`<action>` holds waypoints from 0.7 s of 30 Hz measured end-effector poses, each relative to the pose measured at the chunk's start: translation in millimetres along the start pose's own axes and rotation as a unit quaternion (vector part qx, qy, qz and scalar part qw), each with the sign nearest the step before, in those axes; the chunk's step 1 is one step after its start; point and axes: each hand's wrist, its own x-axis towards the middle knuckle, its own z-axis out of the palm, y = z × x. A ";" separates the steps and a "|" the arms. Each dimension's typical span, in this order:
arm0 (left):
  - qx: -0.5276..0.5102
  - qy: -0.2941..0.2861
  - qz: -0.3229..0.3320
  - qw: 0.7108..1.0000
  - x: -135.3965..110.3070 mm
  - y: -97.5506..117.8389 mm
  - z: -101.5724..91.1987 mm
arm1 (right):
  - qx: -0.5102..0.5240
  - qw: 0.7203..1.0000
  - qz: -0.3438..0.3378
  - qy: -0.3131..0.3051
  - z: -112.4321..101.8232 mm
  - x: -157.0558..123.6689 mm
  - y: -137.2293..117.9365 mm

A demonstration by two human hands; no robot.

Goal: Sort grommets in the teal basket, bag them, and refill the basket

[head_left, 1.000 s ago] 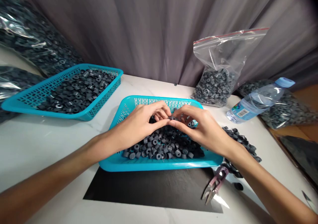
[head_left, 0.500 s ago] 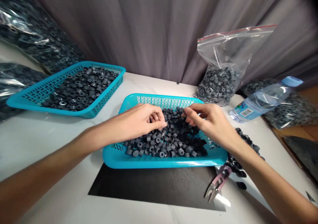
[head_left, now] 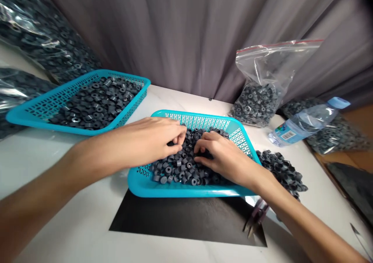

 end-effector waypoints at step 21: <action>-0.289 0.030 -0.008 0.957 21.5 22.8 20.8 | 0.328 0.934 0.054 0.129 -14.3 -11.0 14.5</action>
